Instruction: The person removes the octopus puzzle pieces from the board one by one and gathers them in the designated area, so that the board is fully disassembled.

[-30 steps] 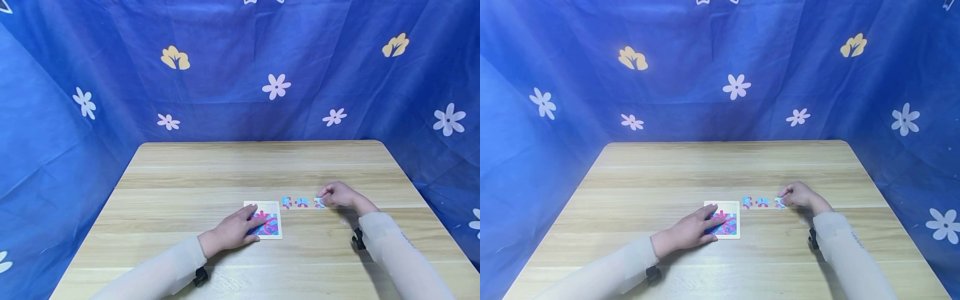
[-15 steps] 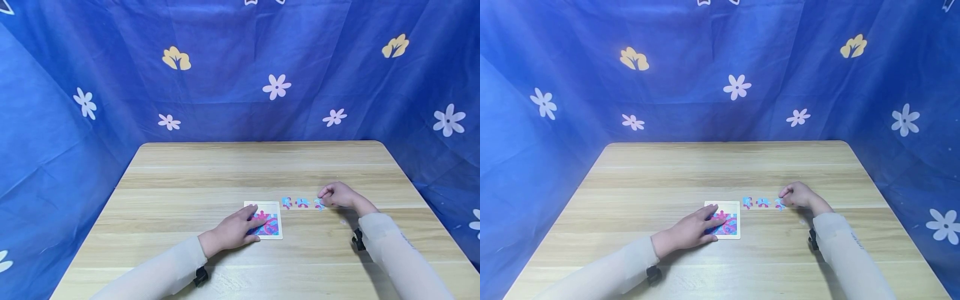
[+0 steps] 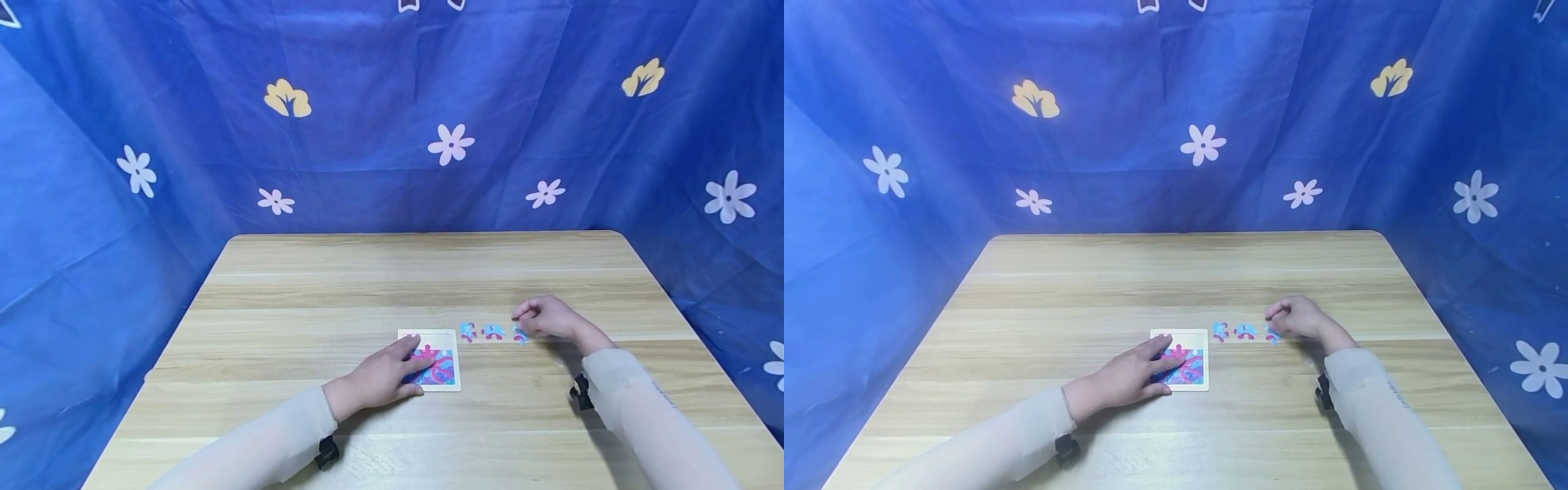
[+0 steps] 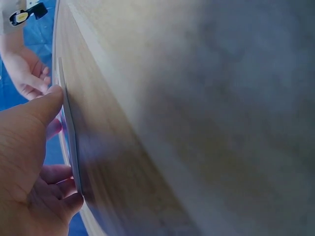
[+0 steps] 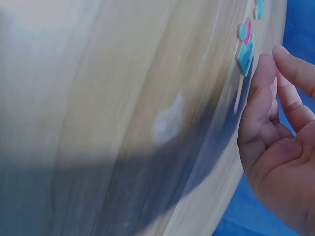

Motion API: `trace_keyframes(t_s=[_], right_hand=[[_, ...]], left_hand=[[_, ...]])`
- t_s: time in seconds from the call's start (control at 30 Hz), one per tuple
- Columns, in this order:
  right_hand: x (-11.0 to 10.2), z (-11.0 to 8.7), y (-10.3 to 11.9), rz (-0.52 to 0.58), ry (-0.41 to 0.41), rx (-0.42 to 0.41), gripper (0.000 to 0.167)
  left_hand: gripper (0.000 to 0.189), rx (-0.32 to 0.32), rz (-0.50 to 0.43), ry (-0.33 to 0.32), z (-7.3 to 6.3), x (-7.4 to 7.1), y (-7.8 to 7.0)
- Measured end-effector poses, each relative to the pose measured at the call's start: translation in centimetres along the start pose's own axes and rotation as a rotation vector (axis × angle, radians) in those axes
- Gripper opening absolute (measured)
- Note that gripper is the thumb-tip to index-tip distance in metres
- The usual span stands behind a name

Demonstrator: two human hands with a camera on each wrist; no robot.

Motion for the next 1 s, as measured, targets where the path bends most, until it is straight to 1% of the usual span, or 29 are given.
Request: trace_keyframes(t_s=[0.3,0.47,0.6,0.77,0.83,1.0], right_hand=[[1.4,0.5,1.0,0.129,0.01,-0.021,0.032],[2.5,0.9,1.9,0.143,0.009,-0.051,0.032],[3.4,1.3,2.6,0.152,0.015,-0.081,0.031],[4.6,1.6,3.4,0.199,0.016,-0.086,0.033],[5.2,1.7,3.7,0.231,0.018,-0.087,0.034],[6.5,2.0,5.0,0.259,0.034,-0.129,0.034]], left_hand=[[0.056,0.03,-0.025,-0.012,-0.6,0.0,0.2],[0.051,0.038,-0.033,-0.019,-1.3,-0.1,0.5],[0.05,0.063,-0.03,-0.025,-1.9,-0.3,0.5],[0.049,0.084,-0.008,-0.011,-2.5,-0.3,0.6],[0.049,0.095,-0.003,-0.017,-2.7,-0.4,0.6],[0.048,0.113,0.005,-0.034,-3.2,-0.5,0.8]])
Point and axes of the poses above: each hand's wrist, its own z-axis towards the middle knuckle, its own x-axis out of the palm, y = z × x, the point moved 9 cm from there along z, towards the middle knuckle, and after that the axes turned 7 degrees about y, right-handed, at the moved point
